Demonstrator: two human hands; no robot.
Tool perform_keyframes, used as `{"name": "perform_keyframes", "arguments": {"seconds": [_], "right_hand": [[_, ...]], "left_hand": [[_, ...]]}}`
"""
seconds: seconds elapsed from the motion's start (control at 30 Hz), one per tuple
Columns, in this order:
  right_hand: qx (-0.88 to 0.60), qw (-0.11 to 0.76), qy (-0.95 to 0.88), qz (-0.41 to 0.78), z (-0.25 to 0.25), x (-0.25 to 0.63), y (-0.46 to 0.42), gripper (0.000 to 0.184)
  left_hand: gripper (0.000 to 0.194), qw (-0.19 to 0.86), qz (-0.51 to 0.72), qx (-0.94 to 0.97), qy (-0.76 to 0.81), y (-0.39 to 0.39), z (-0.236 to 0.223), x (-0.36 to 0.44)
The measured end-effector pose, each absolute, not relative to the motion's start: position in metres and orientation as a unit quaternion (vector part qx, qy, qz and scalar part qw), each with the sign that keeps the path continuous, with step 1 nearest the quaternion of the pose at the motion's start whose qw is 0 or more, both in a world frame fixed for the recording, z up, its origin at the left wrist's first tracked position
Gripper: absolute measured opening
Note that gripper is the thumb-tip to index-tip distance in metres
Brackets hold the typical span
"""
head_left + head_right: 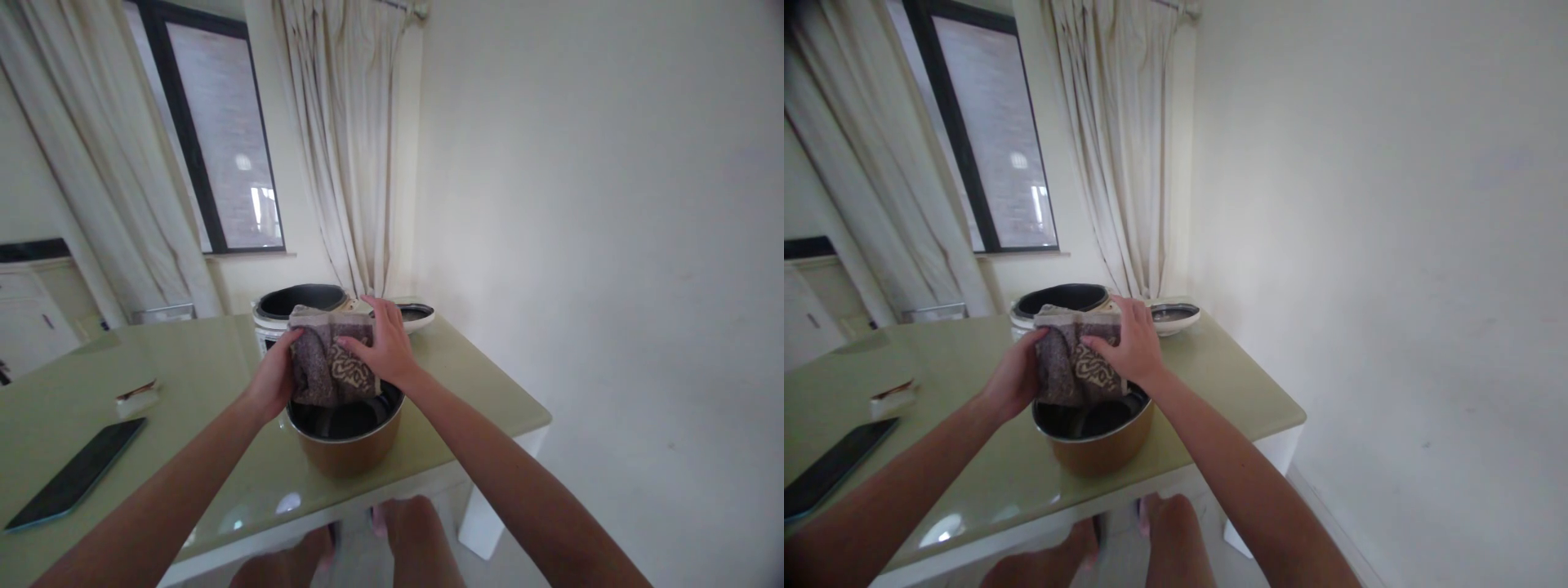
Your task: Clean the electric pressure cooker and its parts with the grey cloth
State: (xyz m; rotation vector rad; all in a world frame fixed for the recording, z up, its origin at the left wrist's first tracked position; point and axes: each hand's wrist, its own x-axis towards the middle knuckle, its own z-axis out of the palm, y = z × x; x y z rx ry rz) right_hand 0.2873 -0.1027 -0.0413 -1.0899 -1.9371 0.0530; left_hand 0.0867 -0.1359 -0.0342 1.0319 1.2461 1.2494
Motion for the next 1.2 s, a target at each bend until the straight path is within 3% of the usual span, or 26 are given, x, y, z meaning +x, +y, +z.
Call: {"name": "perform_keyframes", "arguments": {"seconds": [0.2,0.27,0.37,0.53,0.73,0.83,1.0,1.2], "right_hand": [[-0.36,0.373,-0.854,0.037,-0.025,0.287,-0.097,0.038],[-0.378,0.391,-0.838,0.03,-0.029,0.288,-0.096,0.027],[-0.366,0.445,-0.817,0.027,-0.036,0.289,-0.1,0.012],[-0.362,0.485,-0.793,0.075,-0.023,0.281,-0.109,0.012],[-0.497,0.43,-0.751,0.057,0.003,0.271,-0.113,0.015],[-0.52,0.415,-0.745,0.046,0.001,0.27,-0.121,0.022],[-0.476,0.421,-0.769,0.076,-0.003,0.279,-0.128,0.016],[-0.38,0.43,-0.785,0.232,-0.002,0.301,-0.099,0.038]], "left_hand": [[0.062,0.56,0.517,0.459,0.457,-0.145,-0.035,0.095],[0.062,0.593,0.509,0.438,0.445,-0.145,-0.037,0.092],[0.047,0.592,0.555,0.384,0.44,-0.141,-0.042,0.088],[0.027,0.562,0.631,0.354,0.401,-0.135,-0.053,0.087],[0.039,0.579,0.618,0.356,0.395,-0.148,-0.052,0.093],[0.056,0.603,0.586,0.393,0.372,-0.159,-0.047,0.1],[0.069,0.515,0.59,0.483,0.392,-0.168,-0.039,0.101],[0.069,0.53,0.573,0.484,0.395,-0.166,-0.024,0.078]]}}
